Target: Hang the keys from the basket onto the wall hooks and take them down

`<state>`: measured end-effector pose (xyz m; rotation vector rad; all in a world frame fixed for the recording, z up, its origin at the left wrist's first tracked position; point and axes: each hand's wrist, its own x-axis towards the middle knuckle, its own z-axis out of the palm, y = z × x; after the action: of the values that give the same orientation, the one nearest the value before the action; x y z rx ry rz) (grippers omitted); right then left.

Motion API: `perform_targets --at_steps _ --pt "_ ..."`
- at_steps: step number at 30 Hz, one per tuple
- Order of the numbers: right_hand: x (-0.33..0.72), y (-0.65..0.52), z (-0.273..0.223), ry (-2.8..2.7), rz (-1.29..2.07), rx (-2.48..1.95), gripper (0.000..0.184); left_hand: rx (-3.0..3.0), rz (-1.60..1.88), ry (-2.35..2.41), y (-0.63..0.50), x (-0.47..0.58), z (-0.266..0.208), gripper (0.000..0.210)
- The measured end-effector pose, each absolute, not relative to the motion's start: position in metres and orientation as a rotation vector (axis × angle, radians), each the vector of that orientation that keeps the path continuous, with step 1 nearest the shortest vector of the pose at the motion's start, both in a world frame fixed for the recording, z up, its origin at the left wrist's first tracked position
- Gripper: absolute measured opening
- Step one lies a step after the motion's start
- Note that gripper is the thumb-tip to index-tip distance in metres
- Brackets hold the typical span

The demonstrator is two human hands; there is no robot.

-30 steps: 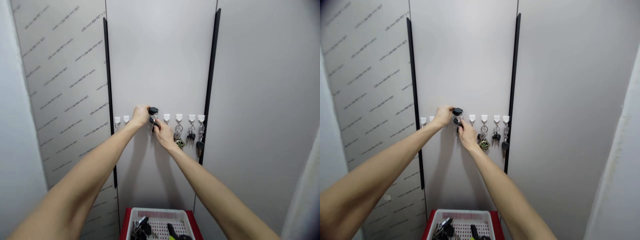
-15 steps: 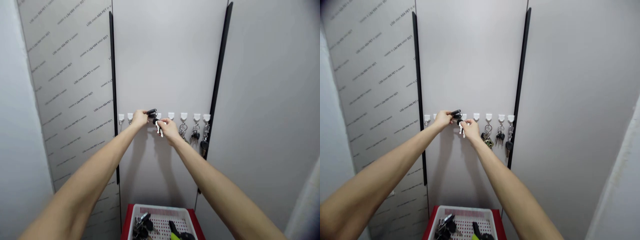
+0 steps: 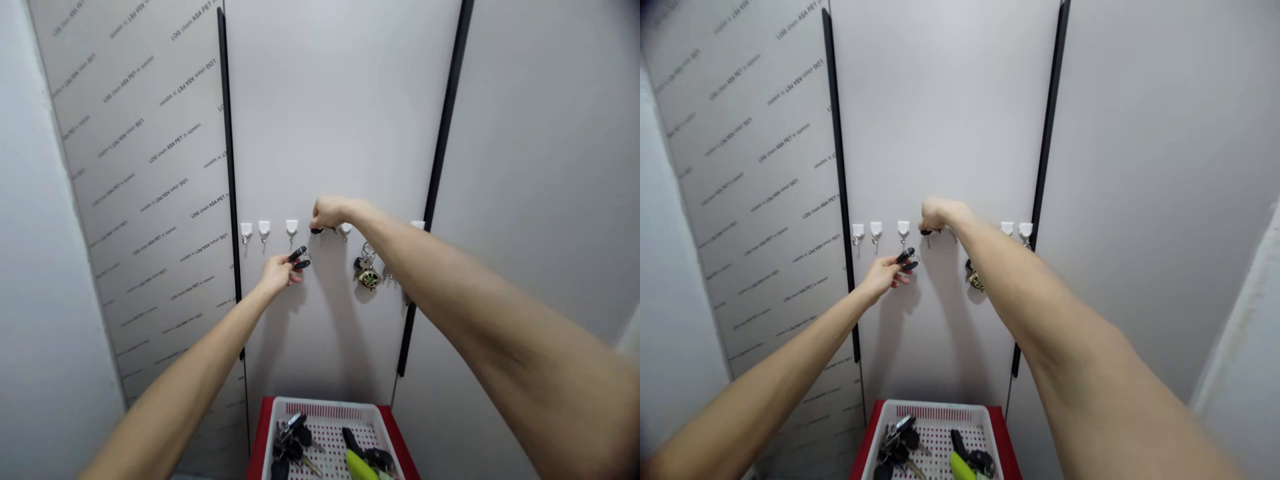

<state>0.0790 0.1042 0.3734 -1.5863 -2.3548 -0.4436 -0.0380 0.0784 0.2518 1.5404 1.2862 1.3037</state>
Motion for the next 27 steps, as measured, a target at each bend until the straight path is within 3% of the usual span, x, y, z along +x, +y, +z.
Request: perform_targets --at_steps 8,12,17,22,27 --pt "0.081 0.098 0.38 -2.317 -0.397 -1.621 0.015 1.525 1.164 1.273 0.065 -0.054 0.224 0.022" --pt "0.083 0.091 0.355 -2.392 -0.417 -1.461 0.009 1.563 1.127 1.235 0.056 -0.059 0.222 0.021" --pt "0.093 0.096 0.32 -2.174 -0.217 -1.285 0.016 1.593 1.089 1.2 0.048 -0.061 0.219 0.02" --pt "0.087 0.102 0.341 -1.884 -0.19 -1.468 0.019 1.589 1.082 1.173 0.049 -0.058 0.217 0.021" --pt "0.094 0.083 0.354 -1.644 -0.328 -1.276 0.022 1.609 1.032 1.184 0.05 -0.057 0.204 0.025"
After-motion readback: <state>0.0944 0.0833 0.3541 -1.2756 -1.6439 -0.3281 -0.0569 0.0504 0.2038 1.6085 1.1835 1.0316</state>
